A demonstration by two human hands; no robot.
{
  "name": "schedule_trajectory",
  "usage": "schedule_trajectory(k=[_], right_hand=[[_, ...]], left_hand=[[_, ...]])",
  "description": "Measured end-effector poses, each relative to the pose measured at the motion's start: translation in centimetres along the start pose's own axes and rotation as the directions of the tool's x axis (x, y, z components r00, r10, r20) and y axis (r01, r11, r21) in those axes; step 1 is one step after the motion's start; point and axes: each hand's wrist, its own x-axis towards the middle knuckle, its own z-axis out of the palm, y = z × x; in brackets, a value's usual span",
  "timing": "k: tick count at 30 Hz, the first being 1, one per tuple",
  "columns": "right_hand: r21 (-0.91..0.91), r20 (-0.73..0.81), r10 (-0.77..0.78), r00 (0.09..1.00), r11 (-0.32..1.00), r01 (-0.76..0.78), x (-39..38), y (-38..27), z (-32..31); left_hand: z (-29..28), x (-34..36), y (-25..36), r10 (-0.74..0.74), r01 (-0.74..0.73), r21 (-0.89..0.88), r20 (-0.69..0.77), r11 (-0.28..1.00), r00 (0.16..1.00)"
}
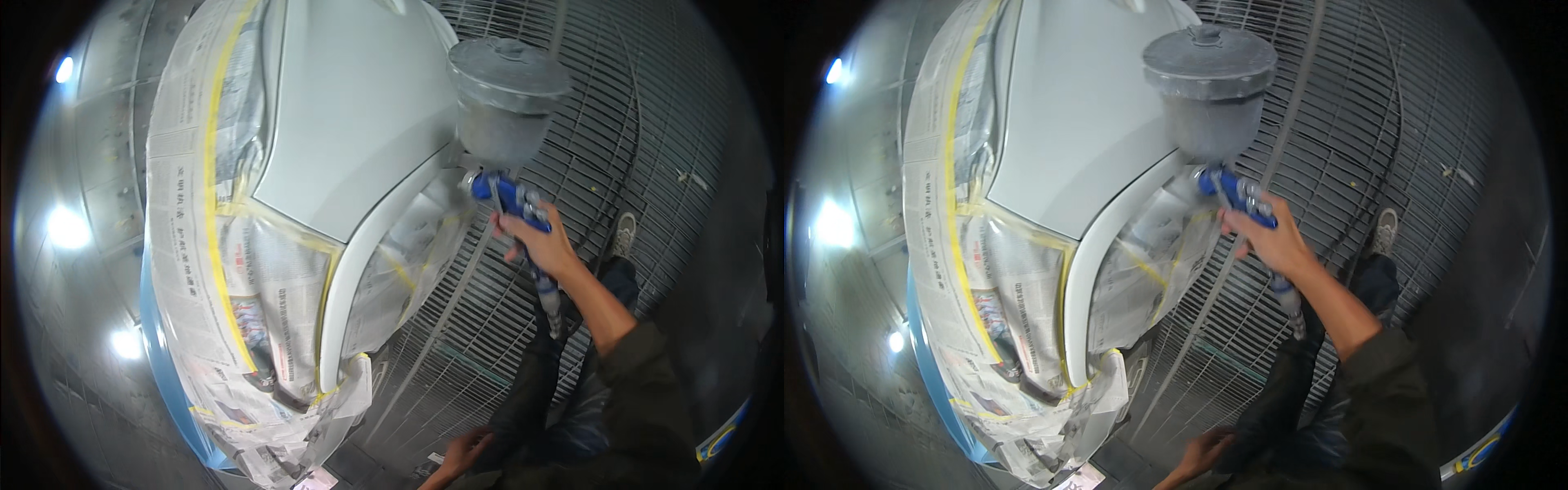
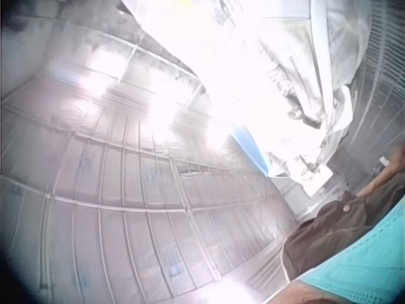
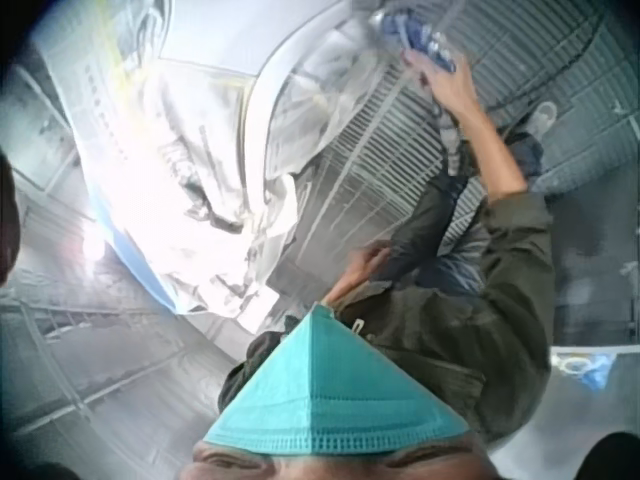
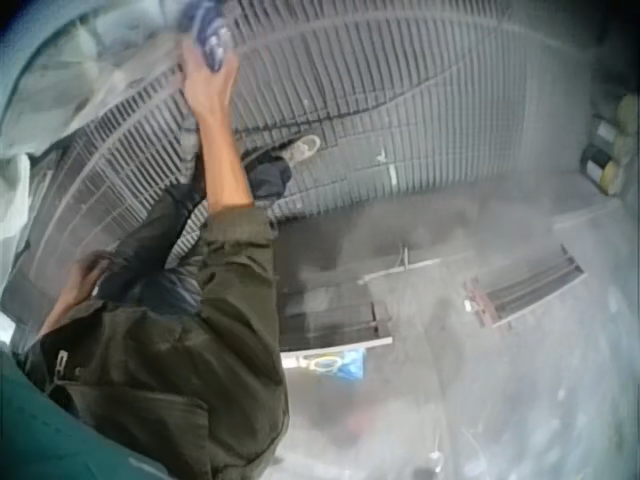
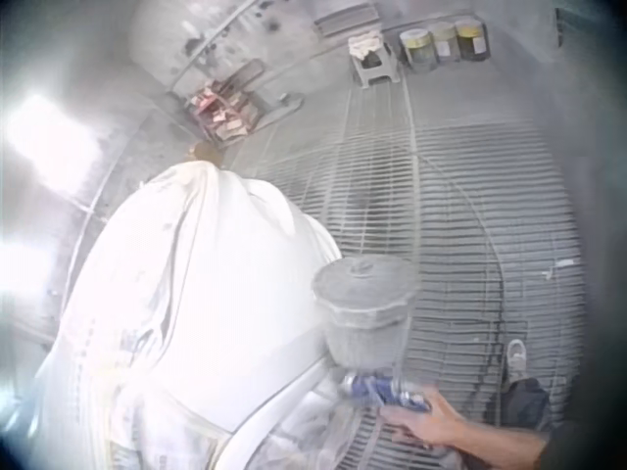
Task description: The person mixes white paint in a cup using a stirrer, then walks to a paint booth and sprays the paint onto a car's rear bumper. The person removes masking tape from the painted area.
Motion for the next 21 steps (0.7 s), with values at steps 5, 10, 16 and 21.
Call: schedule_trajectory(k=[5, 10, 16, 21], right_hand=[[0.069, 0.377, 0.094, 0.921, 0.989, -0.129, -4.6, -5.4, 4.4], [-0.034, 0.496, 0.067, 0.866, 0.998, -0.057, -4.1, -5.9, 5.2], [-0.074, 0.126, 0.037, 0.991, 0.997, -0.028, -2.0, -6.3, 3.2], [-0.165, -0.152, -0.055, 0.987, 0.986, 0.029, 1.2, -7.1, 0.6]], left_hand=[[-0.1, 0.3, 0.0, 0.028, -0.026, -0.045, 0.032, 0.999, 0.999], [-0.2, 0.2, 0.3, 0.028, -0.026, -0.054, 0.039, 0.998, 0.999], [-0.2, 0.0, 1.4, 0.066, -0.065, -0.028, 0.041, 0.998, 0.997], [0.3, 0.5, 0.8, 0.077, -0.075, -0.032, 0.067, 0.997, 0.995]])
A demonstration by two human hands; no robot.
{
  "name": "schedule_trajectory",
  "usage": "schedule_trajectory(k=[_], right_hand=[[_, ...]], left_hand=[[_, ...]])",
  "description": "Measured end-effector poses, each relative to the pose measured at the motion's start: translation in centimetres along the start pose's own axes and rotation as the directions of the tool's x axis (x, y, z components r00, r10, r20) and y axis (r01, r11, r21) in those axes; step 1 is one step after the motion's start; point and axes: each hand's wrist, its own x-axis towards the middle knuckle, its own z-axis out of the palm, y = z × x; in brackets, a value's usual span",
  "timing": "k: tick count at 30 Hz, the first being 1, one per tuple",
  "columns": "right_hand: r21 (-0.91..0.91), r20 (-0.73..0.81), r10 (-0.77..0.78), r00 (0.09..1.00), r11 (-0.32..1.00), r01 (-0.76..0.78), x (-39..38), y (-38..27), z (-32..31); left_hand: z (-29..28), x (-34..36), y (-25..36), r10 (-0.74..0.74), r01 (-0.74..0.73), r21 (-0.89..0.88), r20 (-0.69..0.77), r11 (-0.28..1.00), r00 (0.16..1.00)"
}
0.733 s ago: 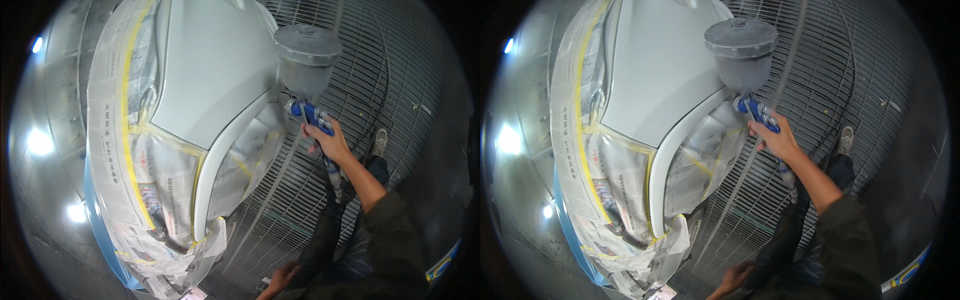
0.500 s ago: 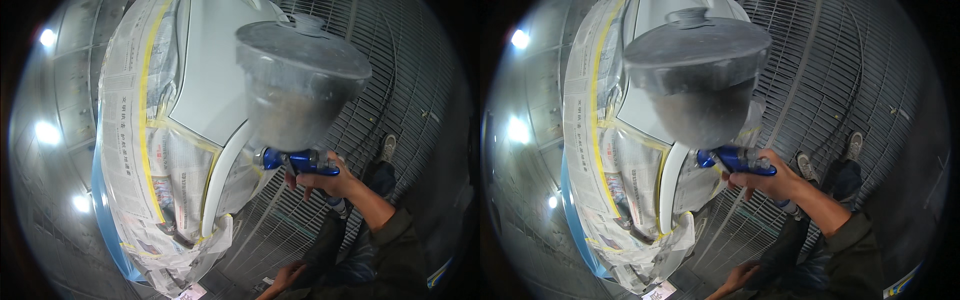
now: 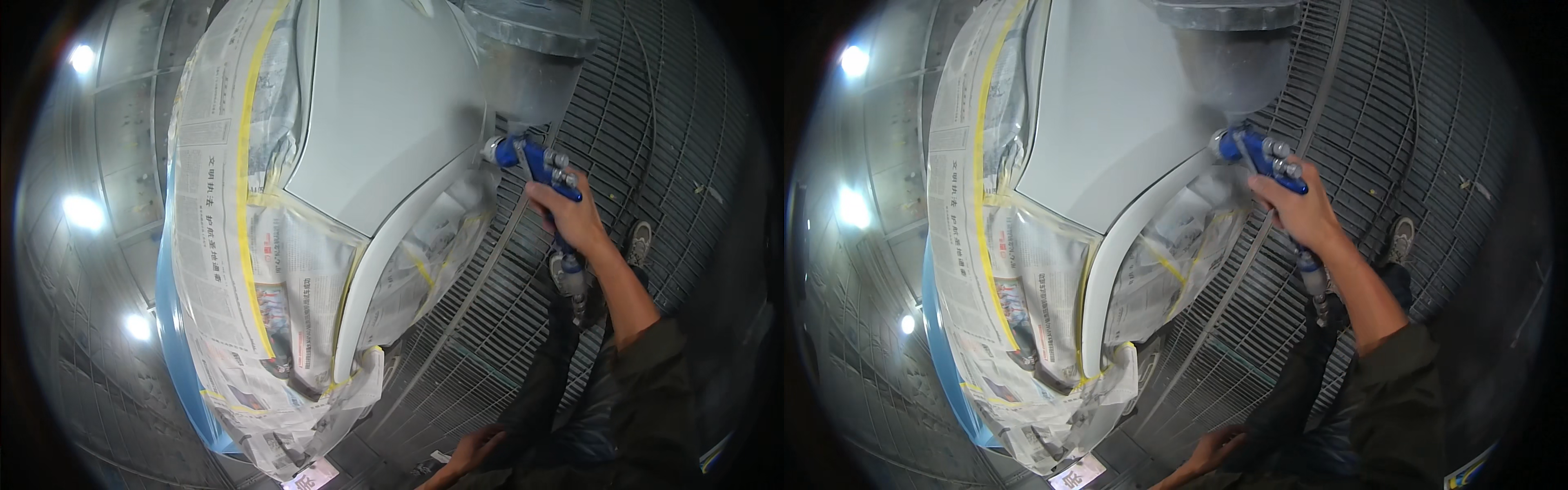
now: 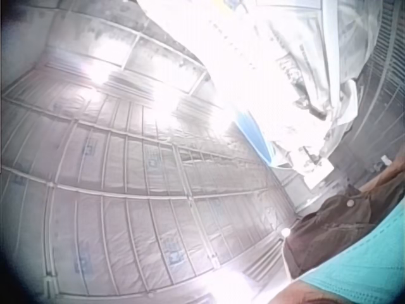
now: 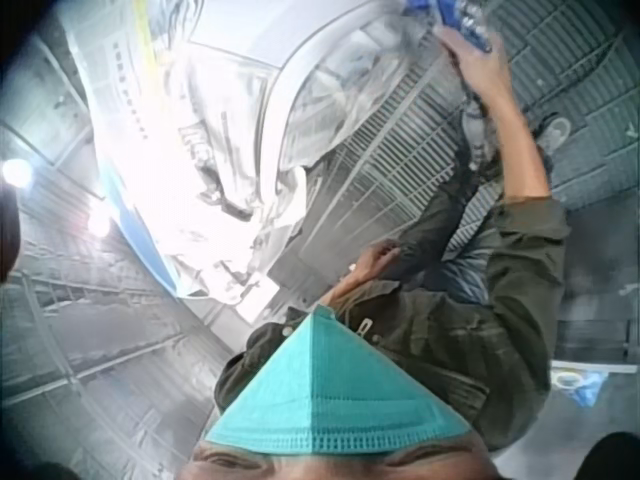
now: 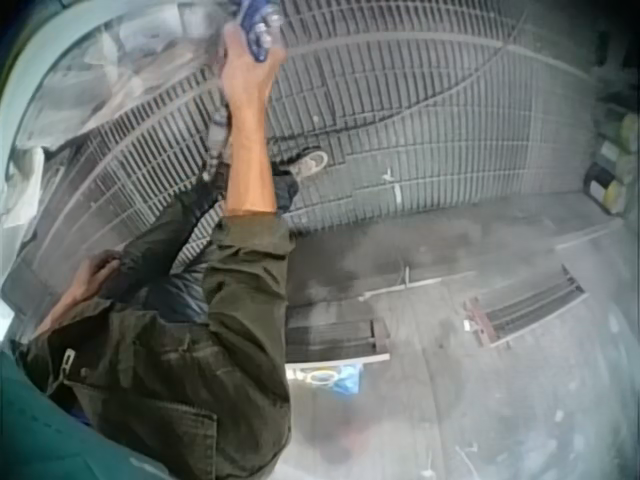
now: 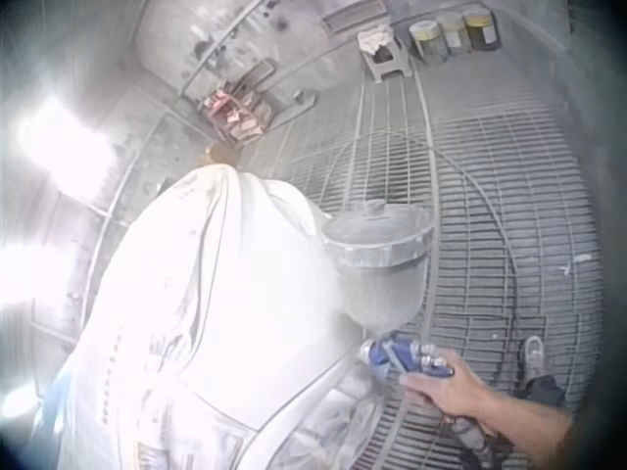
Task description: The person mixes white paint in a cup using a stirrer, then walks to a paint booth and sprays the paint onto a car's rear bumper. The person removes masking tape from the painted area.
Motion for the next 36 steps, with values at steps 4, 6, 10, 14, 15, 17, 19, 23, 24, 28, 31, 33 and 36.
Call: schedule_trajectory(k=[4, 6, 10, 14, 15, 17, 19, 23, 24, 28, 31, 33, 36], right_hand=[[-0.085, -0.113, -0.016, 0.993, 0.996, 0.006, 2.4, 0.7, -1.3], [-0.093, -0.176, -0.131, 0.976, 0.989, 0.116, 2.7, 1.0, -1.1], [-0.063, -0.060, -0.050, 0.997, 0.997, 0.047, -0.2, -2.4, -0.1], [0.093, 0.296, 0.054, 0.953, 0.992, -0.085, -5.2, -7.7, 2.9], [0.136, 0.385, 0.061, 0.921, 0.983, -0.121, -6.0, -8.7, 3.7], [0.169, 0.560, 0.051, 0.827, 0.970, -0.175, -6.7, -10.3, 4.9], [0.145, 0.624, 0.070, 0.778, 0.968, -0.204, -6.8, -11.9, 5.9], [0.072, 0.625, 0.039, 0.780, 0.992, -0.107, -4.8, -12.3, 5.8], [0.055, 0.587, 0.041, 0.809, 0.994, -0.091, -4.3, -12.1, 5.5], [-0.046, 0.376, 0.021, 0.926, 0.999, -0.004, -2.1, -12.5, 3.9], [-0.135, 0.185, -0.046, 0.982, 0.988, 0.072, -0.3, -13.1, 2.4], [-0.167, 0.048, -0.093, 0.995, 0.981, 0.100, 1.2, -13.2, 1.7], [-0.302, -0.084, -0.252, 0.964, 0.929, 0.216, 2.8, -13.2, 1.0]], left_hand=[[0.2, -0.3, 0.5, 0.007, -0.007, 0.011, -0.019, 1.000, 1.000], [0.0, -0.4, 0.9, 0.025, -0.024, 0.043, -0.024, 0.999, 0.999], [0.2, -0.3, 0.1, 0.075, -0.073, 0.061, -0.024, 0.995, 0.997], [0.3, -0.9, 1.7, 0.060, -0.060, 0.010, -0.013, 0.998, 0.998], [0.3, -1.0, 2.2, 0.065, -0.065, 0.000, -0.016, 0.998, 0.998], [0.2, -1.2, 3.2, 0.075, -0.076, -0.017, -0.018, 0.997, 0.997], [0.0, -1.4, 4.0, 0.058, -0.058, -0.035, -0.011, 0.998, 0.998], [0.0, -1.4, 4.3, 0.049, -0.050, -0.053, -0.021, 0.997, 0.999], [0.0, -1.5, 4.4, 0.062, -0.063, -0.052, -0.029, 0.997, 0.998], [0.1, -1.5, 4.8, 0.075, -0.077, -0.032, -0.041, 0.997, 0.996], [0.2, -1.3, 4.7, 0.086, -0.087, -0.027, -0.042, 0.996, 0.995], [0.4, -1.2, 4.5, 0.091, -0.092, -0.028, -0.043, 0.995, 0.995], [0.7, -1.1, 4.5, 0.090, -0.091, -0.020, -0.042, 0.996, 0.995]])
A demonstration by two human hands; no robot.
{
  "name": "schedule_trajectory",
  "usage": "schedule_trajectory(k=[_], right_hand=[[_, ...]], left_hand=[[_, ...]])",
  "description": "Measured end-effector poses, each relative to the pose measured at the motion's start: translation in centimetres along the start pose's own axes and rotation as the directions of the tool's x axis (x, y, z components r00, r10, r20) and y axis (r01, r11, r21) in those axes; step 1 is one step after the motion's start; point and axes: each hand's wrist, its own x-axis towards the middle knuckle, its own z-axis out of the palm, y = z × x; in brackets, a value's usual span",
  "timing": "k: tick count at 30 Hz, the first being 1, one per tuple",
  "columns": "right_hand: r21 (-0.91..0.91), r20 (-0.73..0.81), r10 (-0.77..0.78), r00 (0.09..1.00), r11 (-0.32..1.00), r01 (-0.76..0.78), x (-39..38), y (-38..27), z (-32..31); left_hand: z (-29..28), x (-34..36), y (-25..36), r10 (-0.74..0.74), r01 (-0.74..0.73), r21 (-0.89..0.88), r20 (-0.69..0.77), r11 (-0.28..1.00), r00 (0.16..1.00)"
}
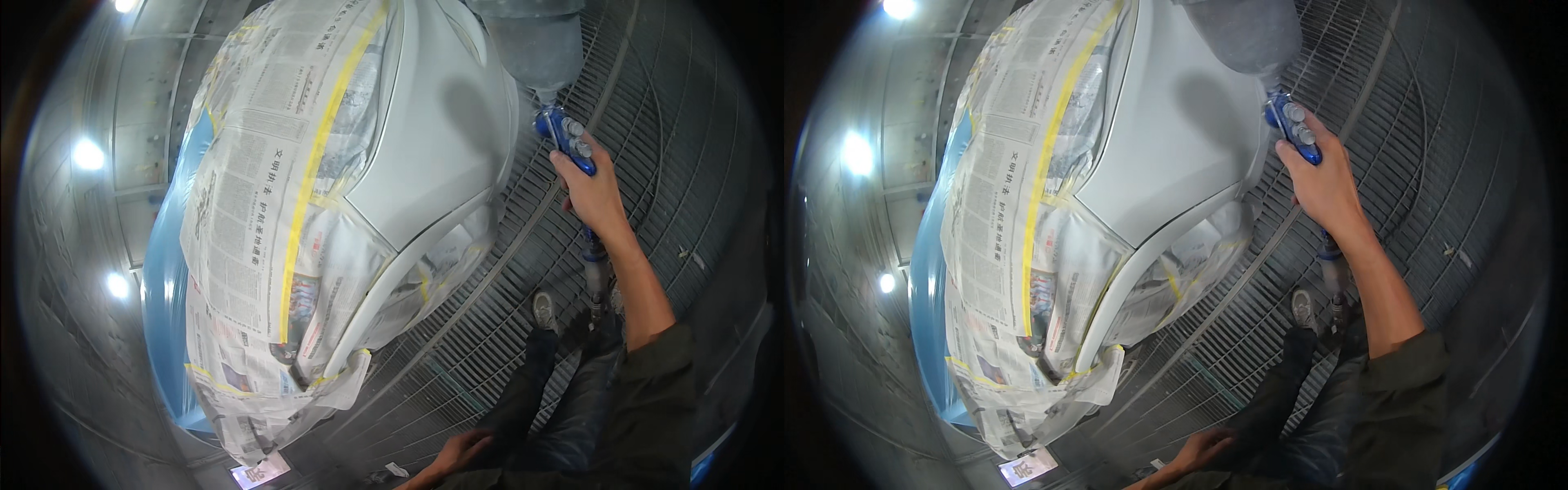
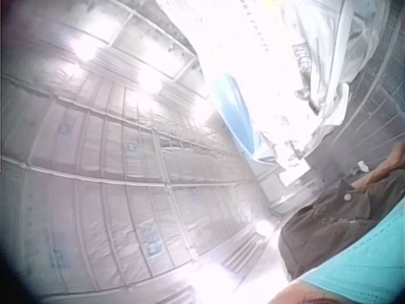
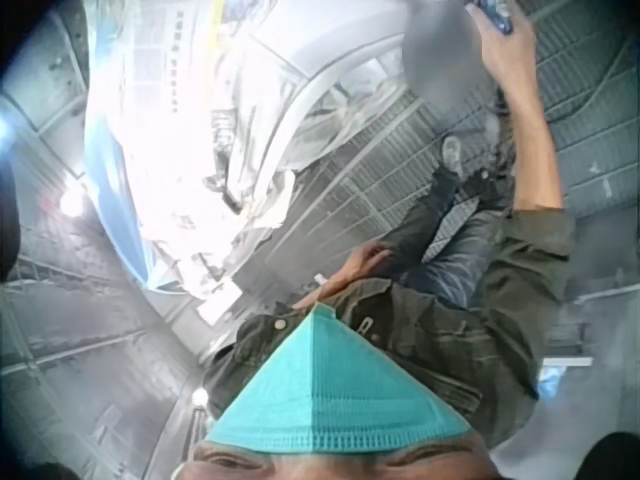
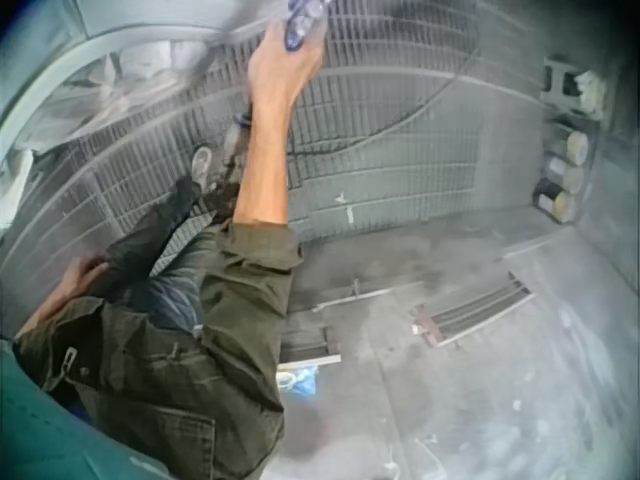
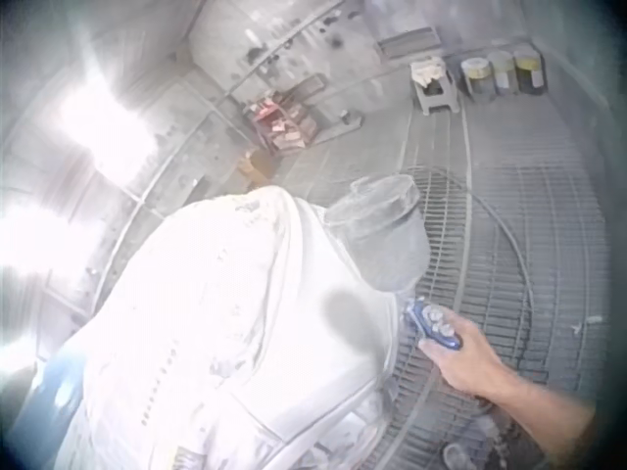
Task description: The person mixes white paint in a cup using a stirrer, then walks to a paint booth and sprays the paint onto a car's rear bumper. The person removes masking tape from the painted area.
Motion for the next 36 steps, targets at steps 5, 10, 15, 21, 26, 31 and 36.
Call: schedule_trajectory(k=[5, 10, 15, 21, 26, 31, 36], right_hand=[[-0.050, 0.031, -0.039, 0.999, 0.998, 0.041, -0.9, -2.9, 0.0], [0.148, 0.592, 0.042, 0.805, 0.976, -0.159, -4.3, -7.5, 1.2], [0.192, 0.859, -0.037, 0.510, 0.948, -0.255, -4.5, -10.8, 3.2], [0.160, 0.766, -0.057, 0.640, 0.981, -0.105, -2.0, -11.2, 3.3], [0.046, 0.544, -0.098, 0.833, 0.995, 0.087, 2.0, -10.8, 1.7], [-0.137, 0.348, -0.170, 0.922, 0.964, 0.230, 6.9, -10.5, 0.0], [-0.191, 0.008, -0.353, 0.935, 0.918, 0.348, 9.7, -7.9, 0.3]], left_hand=[[-0.2, -0.3, 0.9, -0.007, 0.006, 0.047, 0.020, 0.999, 1.000], [0.2, -0.5, 2.3, -0.022, 0.023, -0.029, 0.030, 0.999, 0.999], [-0.3, -0.6, 4.0, -0.014, 0.014, -0.043, 0.019, 0.999, 1.000], [0.8, 0.0, 2.5, -0.001, 0.003, -0.114, 0.013, 0.993, 1.000], [1.1, 0.0, 2.7, 0.014, -0.012, -0.107, 0.015, 0.994, 1.000], [1.7, -0.2, 2.6, -0.006, 0.007, -0.131, 0.013, 0.991, 1.000], [2.1, -0.3, 3.9, 0.024, -0.024, -0.068, -0.001, 0.997, 1.000]])
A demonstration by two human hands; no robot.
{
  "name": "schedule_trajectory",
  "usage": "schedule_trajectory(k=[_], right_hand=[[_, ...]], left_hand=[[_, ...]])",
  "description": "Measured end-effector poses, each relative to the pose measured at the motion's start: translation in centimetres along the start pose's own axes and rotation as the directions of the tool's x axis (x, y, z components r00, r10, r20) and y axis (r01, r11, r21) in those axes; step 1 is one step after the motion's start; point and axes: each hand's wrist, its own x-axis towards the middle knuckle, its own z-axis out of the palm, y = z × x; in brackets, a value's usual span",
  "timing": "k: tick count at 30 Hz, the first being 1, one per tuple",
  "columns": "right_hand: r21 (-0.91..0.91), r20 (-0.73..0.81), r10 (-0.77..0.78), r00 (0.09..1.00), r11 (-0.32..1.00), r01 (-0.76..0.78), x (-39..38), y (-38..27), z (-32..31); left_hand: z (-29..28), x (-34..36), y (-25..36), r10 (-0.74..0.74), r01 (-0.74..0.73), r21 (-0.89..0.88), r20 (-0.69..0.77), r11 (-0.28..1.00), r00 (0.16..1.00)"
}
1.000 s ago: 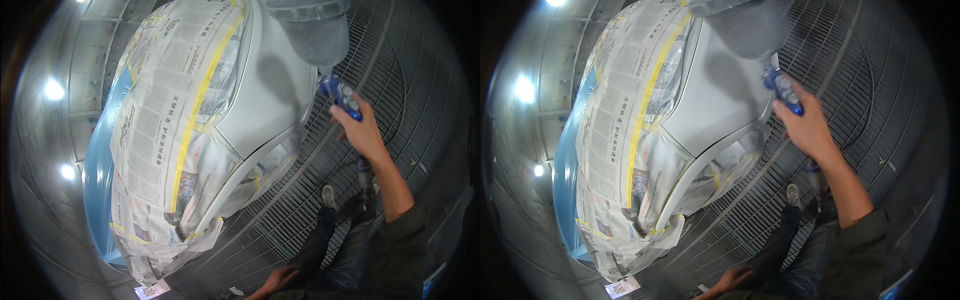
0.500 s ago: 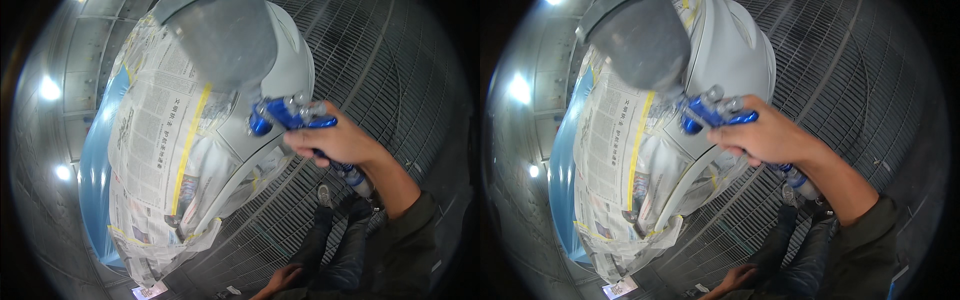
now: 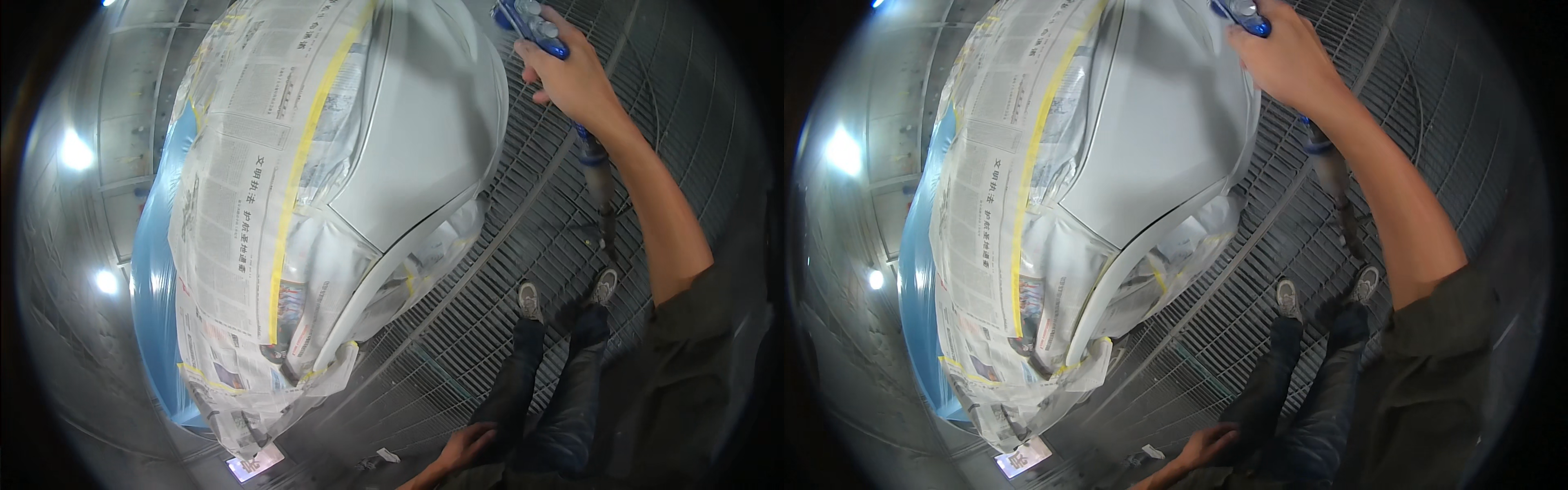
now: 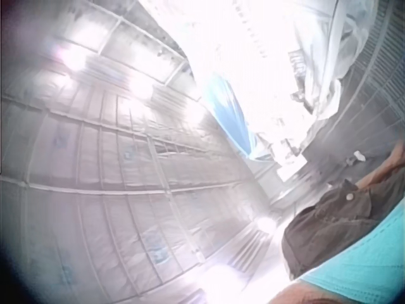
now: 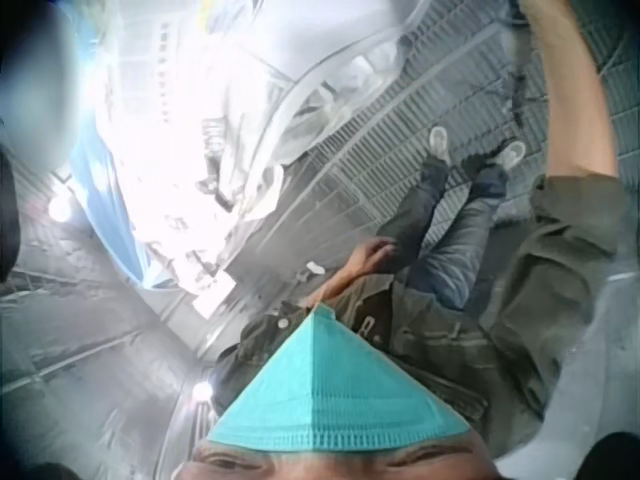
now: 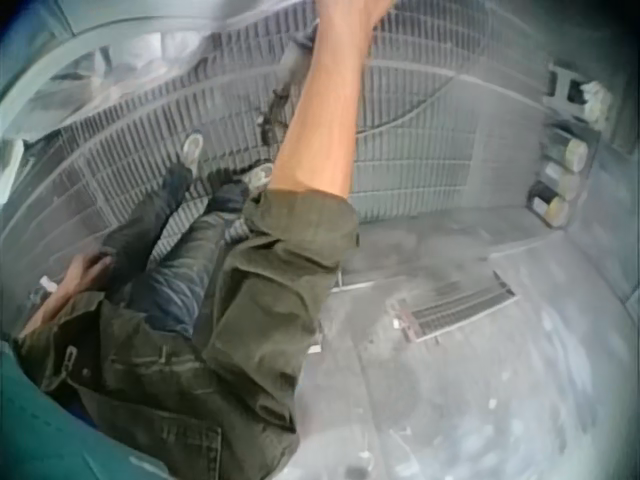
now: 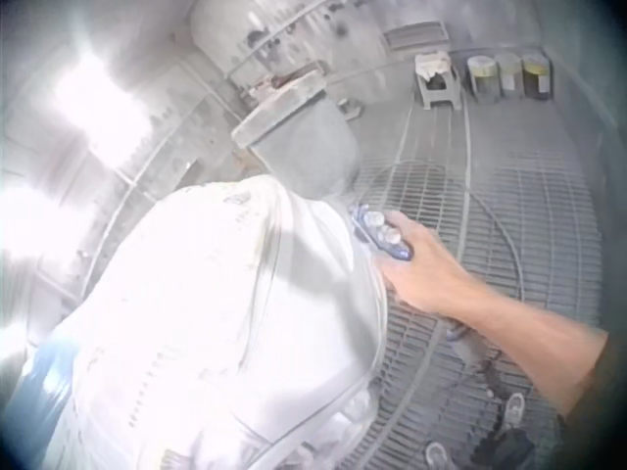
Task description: The person mixes white paint in a cup using a stirrer, then walks to a paint booth and sprays the paint onto a car's rear bumper. The person removes masking tape from the painted area.
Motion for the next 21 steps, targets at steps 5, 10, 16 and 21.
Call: schedule_trajectory(k=[5, 10, 16, 21], right_hand=[[-0.203, -0.102, -0.269, 0.958, 0.948, 0.244, -0.7, 3.0, -2.4], [0.375, 0.286, 0.037, 0.958, 0.916, -0.147, -6.1, 2.9, -5.5], [0.641, 0.526, 0.213, 0.823, 0.537, -0.548, -15.5, -2.2, -14.1], [0.677, 0.260, 0.255, 0.931, 0.639, -0.364, -21.3, -8.3, -21.1]], left_hand=[[0.6, 0.9, 2.4, -0.088, 0.087, 0.029, 0.032, 0.996, 0.996], [3.2, 2.1, 3.7, -0.024, 0.023, 0.035, 0.023, 0.999, 0.999], [6.0, 2.6, 11.6, 0.273, -0.274, 0.120, 0.024, 0.954, 0.962], [10.2, 2.2, 20.9, 0.669, -0.646, 0.348, 0.070, 0.679, 0.740]])
